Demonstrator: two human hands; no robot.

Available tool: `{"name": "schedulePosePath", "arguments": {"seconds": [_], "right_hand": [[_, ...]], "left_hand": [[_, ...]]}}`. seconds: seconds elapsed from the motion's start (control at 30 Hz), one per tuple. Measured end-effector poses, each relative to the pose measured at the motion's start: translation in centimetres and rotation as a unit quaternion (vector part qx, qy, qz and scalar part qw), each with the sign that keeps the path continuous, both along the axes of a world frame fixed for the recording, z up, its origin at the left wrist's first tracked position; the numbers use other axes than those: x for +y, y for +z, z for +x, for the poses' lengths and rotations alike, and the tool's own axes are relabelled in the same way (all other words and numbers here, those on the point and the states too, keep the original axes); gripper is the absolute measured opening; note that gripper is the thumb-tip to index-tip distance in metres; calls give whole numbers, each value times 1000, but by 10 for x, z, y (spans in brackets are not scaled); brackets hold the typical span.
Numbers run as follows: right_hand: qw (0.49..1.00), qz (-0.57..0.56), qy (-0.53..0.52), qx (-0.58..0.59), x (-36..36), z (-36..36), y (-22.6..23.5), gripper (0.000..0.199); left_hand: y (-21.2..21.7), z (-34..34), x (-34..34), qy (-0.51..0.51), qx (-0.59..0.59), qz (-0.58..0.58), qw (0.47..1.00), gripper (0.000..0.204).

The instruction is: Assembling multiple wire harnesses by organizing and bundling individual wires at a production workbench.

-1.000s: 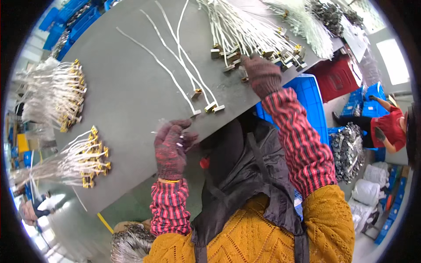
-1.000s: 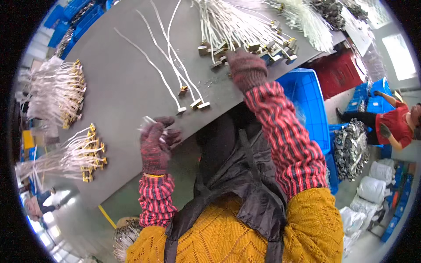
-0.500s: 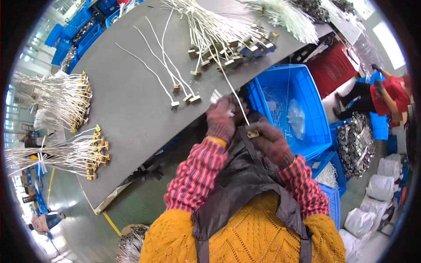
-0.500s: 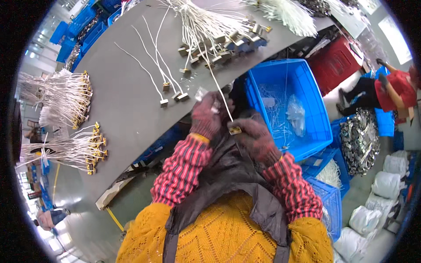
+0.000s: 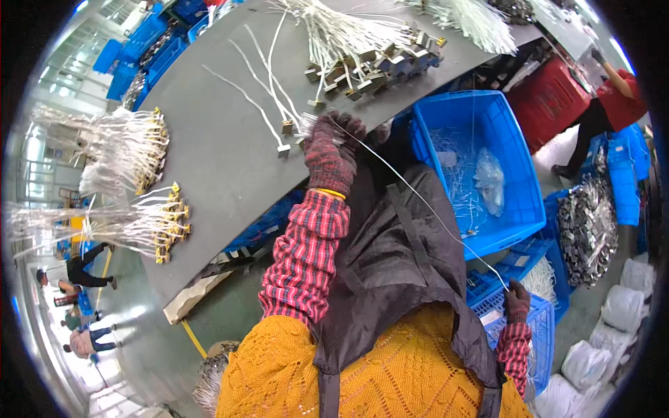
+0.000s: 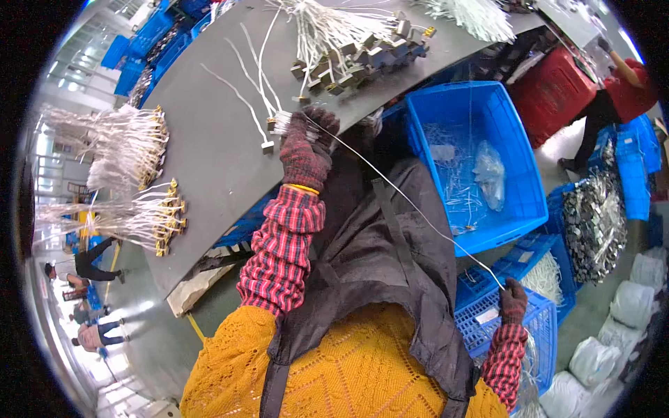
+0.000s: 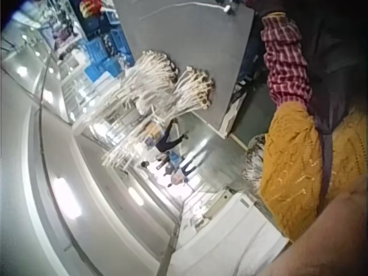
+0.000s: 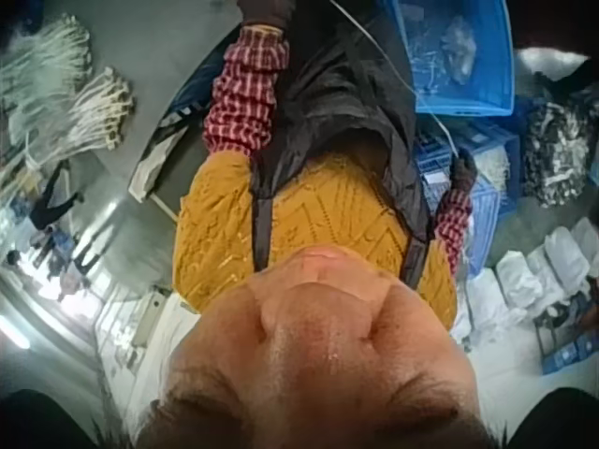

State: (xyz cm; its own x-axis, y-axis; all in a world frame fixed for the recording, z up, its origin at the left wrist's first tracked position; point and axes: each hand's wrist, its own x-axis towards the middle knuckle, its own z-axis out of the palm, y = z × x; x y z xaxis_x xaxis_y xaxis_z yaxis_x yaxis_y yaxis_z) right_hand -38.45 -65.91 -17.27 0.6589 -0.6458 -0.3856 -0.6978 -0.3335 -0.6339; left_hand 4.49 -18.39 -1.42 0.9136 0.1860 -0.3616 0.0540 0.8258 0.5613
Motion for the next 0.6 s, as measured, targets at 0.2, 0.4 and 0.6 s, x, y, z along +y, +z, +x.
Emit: {"name": "schedulePosePath", "arguments": {"seconds": [0.2,0.4,0.6], "right_hand": [[984,151,-93,-20,-15,-11,-38,39],[984,149,-75,-64,-21,-10,-52,39],[992,114,52,-17,65,92,19,37]], "left_hand": [[17,3,36,46,-41,75,995,20],[22,0,50,50,-55,97,993,20],[4,-25,33,-102,-70,86,989,23]]}}
